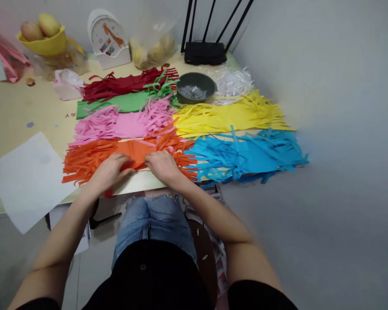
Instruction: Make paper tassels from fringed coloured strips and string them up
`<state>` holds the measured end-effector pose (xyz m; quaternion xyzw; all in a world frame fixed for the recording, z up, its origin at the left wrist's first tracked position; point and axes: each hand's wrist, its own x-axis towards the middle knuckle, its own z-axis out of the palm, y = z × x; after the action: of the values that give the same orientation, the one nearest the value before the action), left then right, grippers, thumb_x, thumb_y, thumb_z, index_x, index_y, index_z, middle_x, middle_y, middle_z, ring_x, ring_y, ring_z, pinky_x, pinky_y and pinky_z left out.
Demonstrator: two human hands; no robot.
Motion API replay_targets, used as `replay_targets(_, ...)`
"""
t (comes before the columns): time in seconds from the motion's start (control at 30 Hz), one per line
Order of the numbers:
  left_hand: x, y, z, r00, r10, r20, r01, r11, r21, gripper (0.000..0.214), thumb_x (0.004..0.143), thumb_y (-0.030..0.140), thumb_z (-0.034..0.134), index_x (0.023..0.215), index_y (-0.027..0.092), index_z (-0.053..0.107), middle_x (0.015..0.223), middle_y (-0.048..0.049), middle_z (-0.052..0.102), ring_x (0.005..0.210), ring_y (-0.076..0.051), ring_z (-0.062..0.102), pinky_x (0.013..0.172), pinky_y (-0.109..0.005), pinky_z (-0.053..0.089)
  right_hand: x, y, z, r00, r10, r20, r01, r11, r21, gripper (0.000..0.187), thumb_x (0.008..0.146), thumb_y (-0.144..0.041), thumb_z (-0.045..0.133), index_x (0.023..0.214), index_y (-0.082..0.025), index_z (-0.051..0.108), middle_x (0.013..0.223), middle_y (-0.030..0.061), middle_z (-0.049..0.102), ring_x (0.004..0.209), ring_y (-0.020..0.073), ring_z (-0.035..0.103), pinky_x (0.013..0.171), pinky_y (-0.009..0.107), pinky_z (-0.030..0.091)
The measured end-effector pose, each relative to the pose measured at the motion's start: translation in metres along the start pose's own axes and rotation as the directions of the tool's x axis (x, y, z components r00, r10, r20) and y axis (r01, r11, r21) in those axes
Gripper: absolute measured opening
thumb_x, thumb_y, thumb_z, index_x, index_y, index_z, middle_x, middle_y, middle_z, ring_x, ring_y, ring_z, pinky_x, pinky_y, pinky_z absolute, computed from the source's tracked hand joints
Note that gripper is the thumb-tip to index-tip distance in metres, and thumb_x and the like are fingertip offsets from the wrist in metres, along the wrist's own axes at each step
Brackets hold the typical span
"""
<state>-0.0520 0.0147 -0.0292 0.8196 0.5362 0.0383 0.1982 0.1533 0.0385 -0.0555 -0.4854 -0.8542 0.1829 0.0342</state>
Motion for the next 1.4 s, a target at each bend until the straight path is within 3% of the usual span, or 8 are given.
replay_targets(0.07, 0.009, -0.01, 0.01, 0.996, -0.086, -0.02, 0.085, 0.994, -0.075, 0.031, 0.09, 0.034, 0.065, 0.109, 0.011, 0.073, 0.114, -0.0146, 0.071, 0.108, -0.028, 0.066, 0.099, -0.04, 0.052, 0.0, -0.002, -0.002, 0.999, 0.032, -0.006, -0.032, 0.999, 0.016, 0.025, 0.099, -0.022, 0.054, 0.107, -0.016, 0.077, 0.113, 0.0107, 0.076, 0.106, 0.023, 0.068, 0.092, 0.032, 0.042)
replay_targets(0.2, 0.008, -0.028, 0.008, 0.992, -0.12, -0.035, 0.108, 0.964, -0.241, 0.027, 0.087, 0.035, 0.066, 0.103, 0.015, 0.075, 0.111, -0.0108, 0.074, 0.104, -0.025, 0.068, 0.099, -0.037, 0.05, 0.002, -0.003, -0.003, 0.998, 0.066, -0.024, -0.065, 0.997, 0.038, 0.021, 0.096, -0.019, 0.056, 0.103, -0.016, 0.076, 0.113, 0.0104, 0.075, 0.105, 0.0225, 0.066, 0.092, 0.031, 0.042)
replay_targets(0.4, 0.01, -0.031, 0.002, 0.984, -0.179, -0.001, 0.169, 0.933, -0.317, 0.022, 0.086, 0.031, 0.062, 0.094, 0.018, 0.078, 0.106, -0.008, 0.078, 0.098, -0.023, 0.07, 0.093, -0.032, 0.05, 0.006, 0.002, 0.0, 0.996, 0.076, -0.036, -0.073, 0.995, 0.069, 0.015, 0.093, -0.018, 0.06, 0.094, -0.016, 0.076, 0.114, 0.0087, 0.075, 0.106, 0.0231, 0.065, 0.093, 0.031, 0.042)
replay_targets(0.57, 0.008, -0.026, 0.006, 0.981, -0.194, -0.025, 0.183, 0.955, -0.233, 0.018, 0.086, 0.024, 0.059, 0.091, 0.016, 0.074, 0.104, -0.0086, 0.077, 0.095, -0.023, 0.07, 0.091, -0.033, 0.05, 0.005, 0.003, -0.005, 0.998, 0.066, -0.023, -0.065, 0.995, 0.078, 0.016, 0.091, -0.021, 0.065, 0.1, -0.015, 0.076, 0.112, 0.0096, 0.075, 0.108, 0.0244, 0.066, 0.093, 0.032, 0.043)
replay_targets(0.73, 0.01, -0.018, 0.007, 0.974, -0.213, -0.079, 0.21, 0.977, -0.042, 0.022, 0.093, 0.024, 0.048, 0.101, 0.016, 0.067, 0.102, -0.0119, 0.075, 0.096, -0.027, 0.069, 0.088, -0.036, 0.05, 0.004, -0.003, -0.02, 0.998, 0.056, -0.014, -0.053, 0.991, 0.125, 0.038, 0.094, -0.041, 0.065, 0.121, -0.015, 0.072, 0.119, 0.0126, 0.075, 0.112, 0.0253, 0.069, 0.093, 0.032, 0.046)
replay_targets(0.93, 0.03, -0.005, -0.001, 0.933, -0.339, -0.119, 0.355, 0.919, 0.168, 0.033, 0.101, 0.026, 0.033, 0.121, 0.015, 0.058, 0.107, -0.0175, 0.073, 0.1, -0.032, 0.071, 0.083, -0.04, 0.052, 0.029, -0.013, -0.022, 0.988, 0.137, -0.068, -0.145, 0.982, -0.122, 0.031, 0.101, -0.029, 0.048, 0.111, -0.015, 0.073, 0.107, 0.0156, 0.076, 0.107, 0.0286, 0.071, 0.092, 0.037, 0.047)
replay_targets(1.1, 0.051, -0.005, -0.007, 0.923, -0.357, -0.144, 0.384, 0.883, 0.27, 0.04, 0.1, 0.015, 0.025, 0.127, 0.013, 0.054, 0.111, -0.0209, 0.072, 0.104, -0.035, 0.071, 0.079, -0.041, 0.053, 0.057, -0.008, -0.014, 0.978, 0.19, -0.082, -0.2, 0.968, -0.153, 0.036, 0.103, -0.028, 0.041, 0.119, -0.011, 0.069, 0.121, 0.0205, 0.071, 0.114, 0.0304, 0.068, 0.097, 0.041, 0.048)
replay_targets(1.4, 0.066, -0.019, -0.004, 0.923, -0.359, -0.141, 0.385, 0.864, 0.325, 0.041, 0.1, 0.016, 0.024, 0.129, 0.01, 0.052, 0.108, -0.0228, 0.07, 0.1, -0.034, 0.07, 0.079, -0.039, 0.052, 0.079, 0.002, -0.013, 0.974, 0.218, -0.054, -0.224, 0.962, -0.156, 0.034, 0.1, -0.029, 0.048, 0.12, -0.011, 0.069, 0.117, 0.0224, 0.073, 0.115, 0.0321, 0.069, 0.095, 0.041, 0.052)
